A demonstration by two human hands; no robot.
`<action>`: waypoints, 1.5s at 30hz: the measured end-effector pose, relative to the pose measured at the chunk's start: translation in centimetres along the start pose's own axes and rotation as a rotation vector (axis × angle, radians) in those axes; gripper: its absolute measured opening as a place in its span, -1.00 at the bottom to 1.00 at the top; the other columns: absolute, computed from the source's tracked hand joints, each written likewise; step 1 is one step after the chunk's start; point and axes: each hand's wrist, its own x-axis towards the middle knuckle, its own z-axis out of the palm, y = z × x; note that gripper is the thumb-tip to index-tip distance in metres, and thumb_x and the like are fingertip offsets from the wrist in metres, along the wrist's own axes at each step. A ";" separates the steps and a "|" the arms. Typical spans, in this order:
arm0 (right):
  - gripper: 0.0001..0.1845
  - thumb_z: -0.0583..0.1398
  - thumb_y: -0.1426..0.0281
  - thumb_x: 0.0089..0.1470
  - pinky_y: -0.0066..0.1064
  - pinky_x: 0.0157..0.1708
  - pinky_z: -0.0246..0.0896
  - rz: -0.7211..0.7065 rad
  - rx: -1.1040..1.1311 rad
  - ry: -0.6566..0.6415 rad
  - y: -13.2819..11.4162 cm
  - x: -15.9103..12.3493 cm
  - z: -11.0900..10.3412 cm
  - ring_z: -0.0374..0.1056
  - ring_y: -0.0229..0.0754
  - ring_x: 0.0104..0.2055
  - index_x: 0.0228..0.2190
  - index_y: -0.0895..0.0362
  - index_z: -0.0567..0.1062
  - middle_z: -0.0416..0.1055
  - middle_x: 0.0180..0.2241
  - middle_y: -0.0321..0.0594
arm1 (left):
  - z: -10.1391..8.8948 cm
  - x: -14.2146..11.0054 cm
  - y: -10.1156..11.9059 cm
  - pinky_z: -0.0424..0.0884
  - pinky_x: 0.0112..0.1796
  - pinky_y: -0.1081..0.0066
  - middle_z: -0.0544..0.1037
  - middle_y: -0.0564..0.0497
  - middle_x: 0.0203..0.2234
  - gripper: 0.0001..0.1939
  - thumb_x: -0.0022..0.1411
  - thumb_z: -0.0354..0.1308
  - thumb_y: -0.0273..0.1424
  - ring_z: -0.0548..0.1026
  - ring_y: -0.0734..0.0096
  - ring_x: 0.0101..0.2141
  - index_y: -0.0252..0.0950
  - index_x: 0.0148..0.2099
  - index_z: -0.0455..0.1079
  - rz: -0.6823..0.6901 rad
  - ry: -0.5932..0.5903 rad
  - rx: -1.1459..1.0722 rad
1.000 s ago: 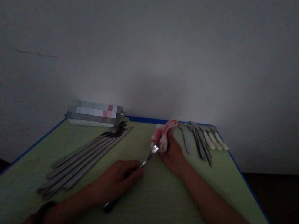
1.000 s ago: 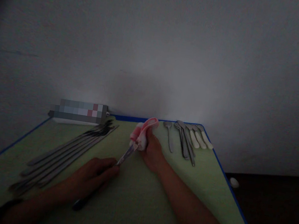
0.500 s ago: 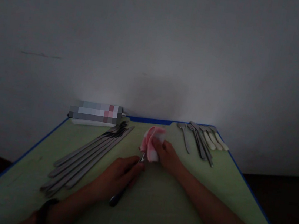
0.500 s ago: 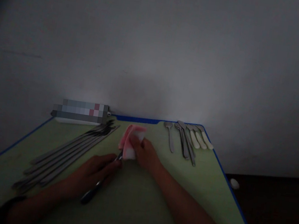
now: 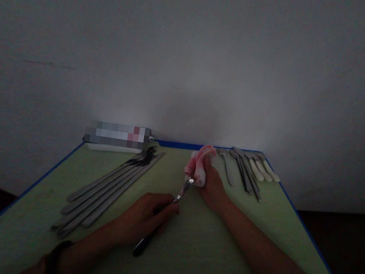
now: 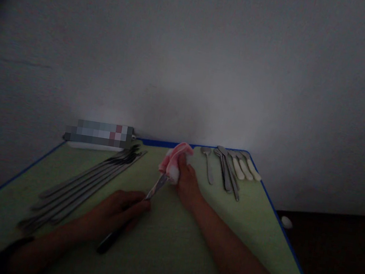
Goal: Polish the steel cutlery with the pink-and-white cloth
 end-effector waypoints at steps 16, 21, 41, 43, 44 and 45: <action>-0.52 0.15 -0.06 -0.05 -0.47 -0.57 0.04 0.010 0.350 0.142 0.3 0.4 0.1 0.12 -0.33 -0.58 -0.45 0.14 0.41 0.32 -0.54 -0.29 | -0.4 -0.7 -0.1 0.30 -0.31 0.47 0.50 0.02 -0.39 -0.65 0.25 0.07 -0.20 0.42 0.38 -0.35 -0.22 0.01 0.40 0.189 -0.095 0.144; -0.54 0.15 -0.05 -0.04 -0.45 -0.52 0.10 -0.023 0.312 0.182 0.7 0.5 -0.1 0.16 -0.30 -0.53 -0.45 0.12 0.42 0.33 -0.52 -0.26 | -0.6 -0.5 0.2 0.27 -0.19 0.47 0.53 0.03 -0.38 -0.68 0.32 -0.01 -0.21 0.44 0.40 -0.30 -0.22 -0.30 0.51 0.259 -0.181 0.118; -0.64 0.20 0.09 -0.04 -0.48 -0.58 -0.01 -0.015 -0.243 -0.084 0.6 -2.8 1.8 0.10 -0.33 -0.55 -0.49 0.17 0.40 0.29 -0.57 -0.30 | -0.2 0.1 -0.5 0.22 -0.50 0.51 0.44 0.06 -0.65 -0.50 0.36 -0.21 -0.19 0.35 0.50 -0.60 -0.31 -0.50 0.34 0.056 -0.073 -0.022; -0.61 0.20 0.08 -0.04 -0.47 -0.58 0.01 0.013 -0.115 -0.008 0.6 -2.3 1.6 0.11 -0.33 -0.57 -0.53 0.18 0.40 0.29 -0.59 -0.30 | -0.2 -0.2 -0.1 0.26 -0.43 0.48 0.43 0.06 -0.65 -0.52 0.36 -0.18 -0.20 0.37 0.47 -0.57 -0.30 -0.51 0.33 0.118 -0.133 0.055; -0.61 0.20 0.07 -0.04 -0.46 -0.57 0.04 0.029 -0.027 0.045 0.6 -2.0 1.5 0.12 -0.32 -0.57 -0.53 0.17 0.41 0.30 -0.60 -0.29 | -0.2 -0.3 0.3 0.28 -0.35 0.46 0.44 0.04 -0.62 -0.53 0.35 -0.14 -0.22 0.39 0.45 -0.52 -0.30 -0.54 0.33 0.186 -0.163 0.114; -0.60 0.20 0.06 -0.04 -0.44 -0.55 0.08 0.045 0.062 0.093 0.6 -1.7 1.4 0.14 -0.31 -0.57 -0.53 0.17 0.41 0.31 -0.60 -0.29 | -0.1 -0.4 0.6 0.28 -0.28 0.43 0.45 0.03 -0.59 -0.54 0.33 -0.11 -0.24 0.41 0.42 -0.47 -0.30 -0.56 0.33 0.250 -0.185 0.164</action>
